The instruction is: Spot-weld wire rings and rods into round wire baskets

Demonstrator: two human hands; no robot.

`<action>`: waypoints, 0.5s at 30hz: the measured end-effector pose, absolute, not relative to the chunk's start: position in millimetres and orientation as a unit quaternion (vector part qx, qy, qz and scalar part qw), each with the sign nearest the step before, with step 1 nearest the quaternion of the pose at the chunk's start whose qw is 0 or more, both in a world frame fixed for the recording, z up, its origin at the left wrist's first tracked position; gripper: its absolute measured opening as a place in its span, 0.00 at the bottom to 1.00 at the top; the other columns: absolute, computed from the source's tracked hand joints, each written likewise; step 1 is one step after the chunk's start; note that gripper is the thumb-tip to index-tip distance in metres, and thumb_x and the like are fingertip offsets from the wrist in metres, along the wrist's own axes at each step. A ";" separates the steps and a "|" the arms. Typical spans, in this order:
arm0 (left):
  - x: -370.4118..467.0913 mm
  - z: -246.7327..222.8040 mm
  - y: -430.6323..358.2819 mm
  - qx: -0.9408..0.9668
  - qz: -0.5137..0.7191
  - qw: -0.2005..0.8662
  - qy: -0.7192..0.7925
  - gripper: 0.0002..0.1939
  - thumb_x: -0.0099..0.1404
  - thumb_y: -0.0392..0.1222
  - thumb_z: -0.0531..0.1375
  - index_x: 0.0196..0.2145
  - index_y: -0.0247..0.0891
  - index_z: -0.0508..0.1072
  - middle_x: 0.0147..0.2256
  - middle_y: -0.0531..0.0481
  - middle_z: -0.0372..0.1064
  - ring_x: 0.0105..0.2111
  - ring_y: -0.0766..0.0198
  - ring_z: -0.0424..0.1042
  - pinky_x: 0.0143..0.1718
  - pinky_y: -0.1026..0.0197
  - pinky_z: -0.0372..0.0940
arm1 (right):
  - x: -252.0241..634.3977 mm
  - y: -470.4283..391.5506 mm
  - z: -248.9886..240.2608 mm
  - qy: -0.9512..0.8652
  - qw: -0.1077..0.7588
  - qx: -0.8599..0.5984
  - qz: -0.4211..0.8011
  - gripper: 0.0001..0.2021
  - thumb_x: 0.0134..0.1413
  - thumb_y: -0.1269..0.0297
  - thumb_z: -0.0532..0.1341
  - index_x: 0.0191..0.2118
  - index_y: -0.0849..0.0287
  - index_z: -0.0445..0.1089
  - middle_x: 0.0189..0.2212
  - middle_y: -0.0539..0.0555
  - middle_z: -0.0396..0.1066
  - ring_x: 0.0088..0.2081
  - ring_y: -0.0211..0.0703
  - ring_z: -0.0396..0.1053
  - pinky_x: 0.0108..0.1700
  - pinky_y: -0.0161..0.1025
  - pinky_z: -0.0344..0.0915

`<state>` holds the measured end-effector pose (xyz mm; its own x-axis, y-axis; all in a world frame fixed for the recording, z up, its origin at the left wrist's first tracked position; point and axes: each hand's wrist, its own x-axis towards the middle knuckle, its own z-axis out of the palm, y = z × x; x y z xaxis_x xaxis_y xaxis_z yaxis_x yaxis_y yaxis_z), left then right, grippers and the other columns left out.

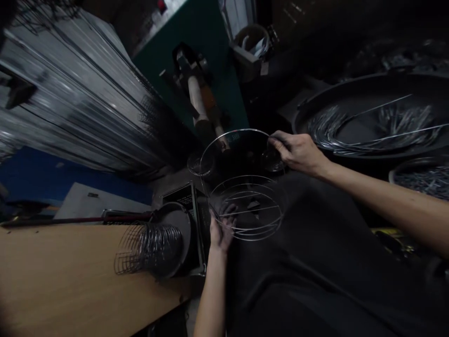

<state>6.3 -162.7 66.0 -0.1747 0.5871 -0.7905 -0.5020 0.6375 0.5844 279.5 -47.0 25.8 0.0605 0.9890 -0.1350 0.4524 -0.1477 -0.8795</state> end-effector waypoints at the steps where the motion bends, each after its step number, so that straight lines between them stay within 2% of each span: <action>1: 11.7 67.8 -151.9 0.004 0.458 0.616 0.641 0.22 0.69 0.55 0.50 0.36 0.33 0.72 0.33 0.43 0.69 0.34 0.62 0.70 0.38 0.61 0.65 | 279.2 -49.9 23.8 -0.545 0.351 -0.642 0.409 0.16 0.60 0.59 0.48 0.42 0.62 0.68 0.33 0.57 0.69 0.33 0.40 0.66 0.38 0.36 0.60; 2: 14.4 70.4 -141.3 -0.019 0.488 0.590 0.643 0.19 0.70 0.50 0.49 0.34 0.33 0.71 0.26 0.47 0.65 0.28 0.65 0.68 0.35 0.63 0.64 | 279.1 -52.7 20.7 -0.529 0.367 -0.634 0.428 0.16 0.60 0.59 0.48 0.43 0.61 0.68 0.35 0.58 0.70 0.35 0.40 0.66 0.41 0.36 0.61; 4: 13.9 76.2 -124.8 -0.035 0.536 0.551 0.638 0.15 0.71 0.41 0.48 0.30 0.33 0.68 0.17 0.56 0.50 0.17 0.71 0.55 0.28 0.67 0.60 | 279.4 -58.7 11.0 -0.489 0.397 -0.605 0.486 0.17 0.59 0.58 0.49 0.45 0.61 0.68 0.39 0.58 0.70 0.40 0.41 0.67 0.46 0.38 0.62; 6: 9.5 80.1 -117.4 -0.019 0.569 0.534 0.625 0.15 0.70 0.36 0.46 0.28 0.33 0.65 0.16 0.59 0.38 0.15 0.72 0.45 0.25 0.69 0.55 | 280.5 -66.2 -3.0 -0.455 0.398 -0.568 0.558 0.19 0.59 0.56 0.49 0.47 0.62 0.67 0.39 0.59 0.69 0.41 0.42 0.67 0.47 0.39 0.63; 8: 5.1 81.3 -117.8 -0.001 0.582 0.523 0.623 0.15 0.70 0.35 0.45 0.25 0.33 0.61 0.17 0.59 0.35 0.16 0.71 0.42 0.23 0.69 0.52 | 281.8 -75.3 -18.2 -0.444 0.371 -0.534 0.616 0.21 0.58 0.54 0.50 0.49 0.63 0.66 0.39 0.60 0.69 0.43 0.44 0.67 0.49 0.41 0.63; 11: 1.9 78.5 -123.3 0.026 0.569 0.502 0.651 0.15 0.68 0.37 0.47 0.23 0.35 0.57 0.17 0.57 0.33 0.17 0.70 0.43 0.23 0.69 0.51 | 282.7 -88.6 -35.4 -0.472 0.332 -0.487 0.656 0.22 0.57 0.52 0.51 0.46 0.63 0.68 0.44 0.60 0.69 0.47 0.46 0.66 0.54 0.43 0.61; 15: 7.8 70.4 -119.7 0.073 0.544 0.520 0.654 0.14 0.67 0.38 0.50 0.24 0.35 0.57 0.18 0.57 0.33 0.18 0.70 0.41 0.23 0.69 0.51 | 275.4 -91.5 -48.6 -0.453 0.391 -0.498 0.627 0.24 0.55 0.48 0.50 0.43 0.63 0.70 0.41 0.58 0.71 0.43 0.47 0.68 0.50 0.44 0.63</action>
